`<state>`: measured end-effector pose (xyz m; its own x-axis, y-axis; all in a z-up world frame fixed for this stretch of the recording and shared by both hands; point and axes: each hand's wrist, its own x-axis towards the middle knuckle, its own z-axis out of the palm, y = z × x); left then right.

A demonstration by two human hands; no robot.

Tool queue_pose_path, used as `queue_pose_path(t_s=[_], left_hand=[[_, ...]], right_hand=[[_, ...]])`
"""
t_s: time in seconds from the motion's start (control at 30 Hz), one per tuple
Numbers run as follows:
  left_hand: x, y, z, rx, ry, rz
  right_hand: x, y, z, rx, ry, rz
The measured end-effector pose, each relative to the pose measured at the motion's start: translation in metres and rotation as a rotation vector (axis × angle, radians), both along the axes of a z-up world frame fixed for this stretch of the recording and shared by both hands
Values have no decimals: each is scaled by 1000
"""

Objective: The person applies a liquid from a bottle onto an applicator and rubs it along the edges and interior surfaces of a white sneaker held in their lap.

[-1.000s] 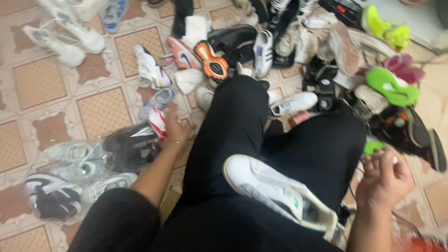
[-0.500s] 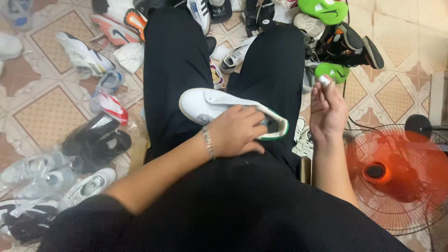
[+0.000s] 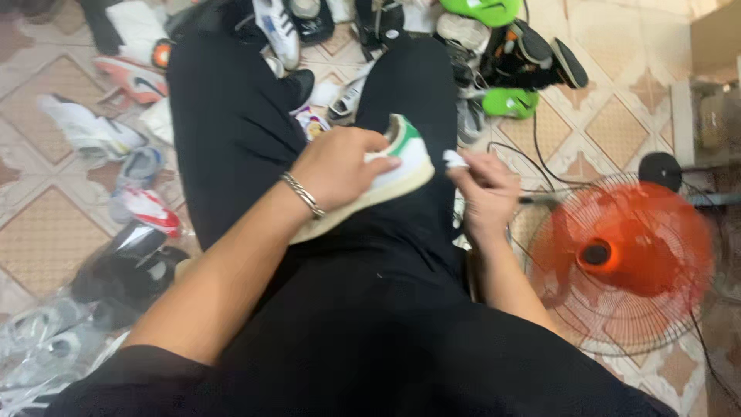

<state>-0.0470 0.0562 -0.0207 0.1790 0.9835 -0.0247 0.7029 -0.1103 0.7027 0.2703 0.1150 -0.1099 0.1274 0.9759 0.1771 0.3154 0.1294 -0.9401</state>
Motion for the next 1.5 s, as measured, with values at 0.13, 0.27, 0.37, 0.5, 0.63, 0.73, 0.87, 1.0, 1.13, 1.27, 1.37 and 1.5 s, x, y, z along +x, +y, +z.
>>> queue_pose_path(t_s=[0.13,0.27,0.37,0.5,0.63,0.73,0.87,1.0,1.13,1.27,1.37,1.5], left_hand=[[-16,9,-24,-79,-19,77],[-17,5,-19,-37,-45,72],[-13,10,-28,30,22,85],[0,17,-35,129,263,101],[8,23,-6,-99,112,150],[3,26,-27,-177,-26,198],[14,15,-19,-206,23,244],[14,12,-31,-156,12,250],[16,11,-20,-194,-1,282],[18,12,-29,-183,-14,287],[18,10,-35,-161,5,268],[17,9,-29,-131,16,265]], right_hand=[[-12,-3,-13,200,117,309],[-27,-7,4,146,50,304],[-34,-4,2,18,67,299],[-40,-2,11,77,-33,429],[-38,4,17,117,-65,544],[-46,-2,29,86,-45,554],[-57,-19,44,-19,-16,571],[-58,-18,42,62,-125,595],[-58,-9,33,2,-90,535],[-71,-25,56,117,-165,609],[-61,-15,41,131,-177,571],[-70,-24,51,66,-169,576]])
